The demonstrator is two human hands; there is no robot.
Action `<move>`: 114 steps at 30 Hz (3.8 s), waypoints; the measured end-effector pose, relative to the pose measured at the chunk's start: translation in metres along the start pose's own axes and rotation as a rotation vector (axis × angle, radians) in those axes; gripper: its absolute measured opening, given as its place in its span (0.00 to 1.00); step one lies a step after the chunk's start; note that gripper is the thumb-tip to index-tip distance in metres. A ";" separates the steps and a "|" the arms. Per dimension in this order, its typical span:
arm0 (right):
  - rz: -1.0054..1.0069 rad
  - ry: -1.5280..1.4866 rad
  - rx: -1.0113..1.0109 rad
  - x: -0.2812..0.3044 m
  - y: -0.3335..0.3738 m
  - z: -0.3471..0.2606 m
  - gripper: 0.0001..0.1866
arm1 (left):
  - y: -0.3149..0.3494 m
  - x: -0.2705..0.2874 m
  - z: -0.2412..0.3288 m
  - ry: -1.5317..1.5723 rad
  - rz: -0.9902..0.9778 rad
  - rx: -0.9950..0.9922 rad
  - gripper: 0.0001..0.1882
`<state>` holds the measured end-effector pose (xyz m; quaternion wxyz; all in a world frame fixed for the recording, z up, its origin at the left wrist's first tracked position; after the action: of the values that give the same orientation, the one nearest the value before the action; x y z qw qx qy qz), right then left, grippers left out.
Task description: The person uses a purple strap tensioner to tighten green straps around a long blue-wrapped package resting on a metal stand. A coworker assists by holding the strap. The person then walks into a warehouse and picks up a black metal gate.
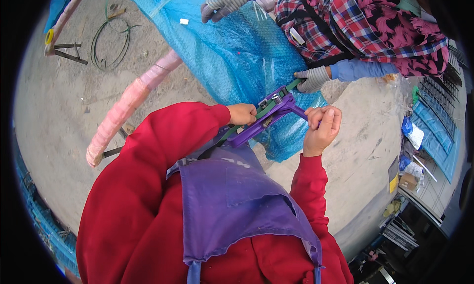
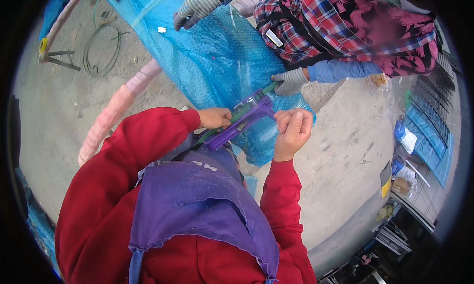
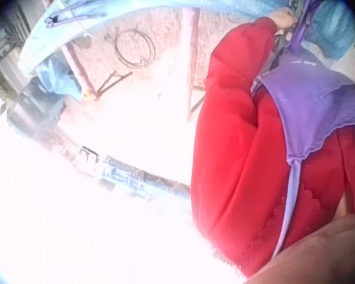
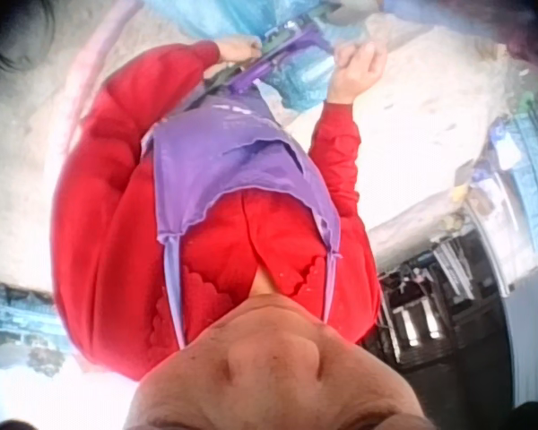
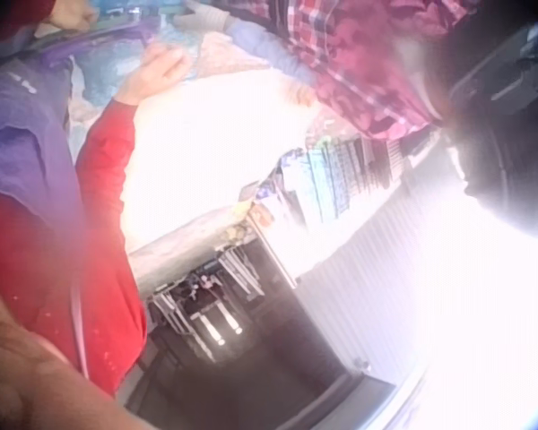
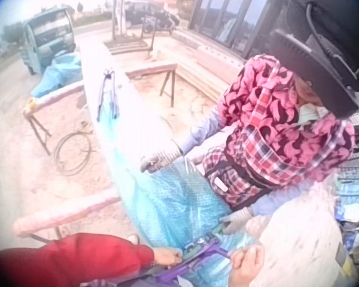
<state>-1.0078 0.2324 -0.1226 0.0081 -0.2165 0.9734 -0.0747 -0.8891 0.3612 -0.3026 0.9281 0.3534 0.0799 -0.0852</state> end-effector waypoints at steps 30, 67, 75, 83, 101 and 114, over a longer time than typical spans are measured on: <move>0.016 -0.104 0.005 0.011 -0.003 0.005 0.08 | 0.020 -0.055 -0.017 -0.305 0.759 -0.244 0.16; -0.190 0.226 0.133 -0.031 0.047 0.008 0.05 | 0.013 -0.040 -0.016 -0.274 0.790 -0.266 0.14; 0.022 -0.095 -0.102 0.001 -0.076 0.029 0.08 | 0.011 -0.038 -0.011 -0.234 0.777 -0.265 0.14; -0.307 0.474 0.131 -0.040 0.058 0.014 0.05 | 0.003 -0.030 -0.013 -0.210 0.753 -0.236 0.14; -0.057 -0.049 -0.005 -0.012 -0.027 0.016 0.06 | 0.010 -0.032 -0.009 -0.250 0.801 -0.258 0.14; -0.193 0.273 0.059 -0.037 0.039 0.017 0.04 | 0.007 -0.027 -0.009 -0.208 0.803 -0.285 0.14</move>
<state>-0.9900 0.2803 -0.1461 -0.1252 -0.2963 0.9376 -0.1323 -0.9144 0.3749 -0.2992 0.9301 0.2147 -0.1467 0.2593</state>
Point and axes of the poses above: each hand's wrist, its own y-axis away from the middle knuckle, its own x-axis out of the back of the hand, z = x × y, the point moved 6 cm from there along -y, towards the middle knuckle, and after that the axes turned 7 degrees about y, right-handed, at the moved point
